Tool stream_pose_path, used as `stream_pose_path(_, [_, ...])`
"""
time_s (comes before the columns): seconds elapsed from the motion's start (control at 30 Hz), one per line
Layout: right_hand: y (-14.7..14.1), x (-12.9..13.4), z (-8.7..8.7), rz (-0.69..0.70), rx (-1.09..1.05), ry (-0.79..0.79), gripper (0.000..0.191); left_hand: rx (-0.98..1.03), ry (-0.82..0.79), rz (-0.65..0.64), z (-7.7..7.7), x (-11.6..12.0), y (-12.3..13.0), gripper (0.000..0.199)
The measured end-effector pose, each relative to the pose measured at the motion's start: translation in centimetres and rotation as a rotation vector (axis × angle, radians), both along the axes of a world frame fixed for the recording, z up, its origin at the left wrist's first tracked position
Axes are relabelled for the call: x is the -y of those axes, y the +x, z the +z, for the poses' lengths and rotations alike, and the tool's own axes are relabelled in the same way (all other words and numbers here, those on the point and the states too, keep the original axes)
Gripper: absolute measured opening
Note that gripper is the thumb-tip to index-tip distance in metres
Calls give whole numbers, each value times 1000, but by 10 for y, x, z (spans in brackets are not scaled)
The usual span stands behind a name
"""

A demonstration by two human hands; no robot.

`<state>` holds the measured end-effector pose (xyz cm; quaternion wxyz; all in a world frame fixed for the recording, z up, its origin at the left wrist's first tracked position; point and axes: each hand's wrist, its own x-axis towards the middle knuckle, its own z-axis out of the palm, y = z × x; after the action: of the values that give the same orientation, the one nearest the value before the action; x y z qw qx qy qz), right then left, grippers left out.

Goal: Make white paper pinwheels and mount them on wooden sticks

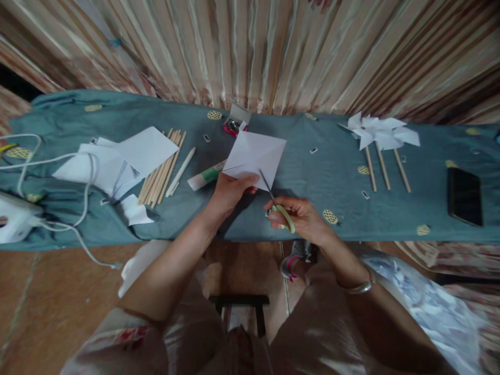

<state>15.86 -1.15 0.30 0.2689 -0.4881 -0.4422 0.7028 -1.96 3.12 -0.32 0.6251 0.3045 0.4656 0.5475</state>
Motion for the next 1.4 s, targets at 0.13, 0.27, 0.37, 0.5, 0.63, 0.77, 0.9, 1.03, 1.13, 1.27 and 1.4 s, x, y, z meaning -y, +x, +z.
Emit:
stream_pose_path(0.13, [1,0,-2,11,0,21,45,-17,-2,-4,0,0,0,13])
stream_pose_path(0.27, [1,1,-4,1,2,28,45,-39,-32,5,2,0,1,14])
stream_pose_path(0.37, [1,1,-4,-2,15,41,45,-31,-26,-2,2,0,1,14])
stream_pose_path(0.5, [1,0,-4,8,34,65,44,-23,-10,-16,1,1,1,16])
stream_pose_path(0.63, [1,0,-2,23,38,79,43,-36,-17,-31,0,1,1,16])
stream_pose_path(0.77, [0,-1,1,0,24,40,46,-43,-10,-39,0,1,2,15])
stream_pose_path(0.9, [-1,-1,1,-21,18,10,48,-37,-3,-44,-1,2,2,17])
stream_pose_path(1.03, [0,0,-2,-28,12,27,48,-44,-12,-50,1,1,2,15])
stream_pose_path(1.13, [0,-1,-2,-11,22,54,47,-60,-31,-44,3,1,2,14])
stream_pose_path(1.27, [0,-1,-1,-8,40,54,46,-59,-18,-37,3,2,3,13])
stream_pose_path(1.4, [1,0,-1,-15,24,41,47,-42,1,-49,1,2,2,14])
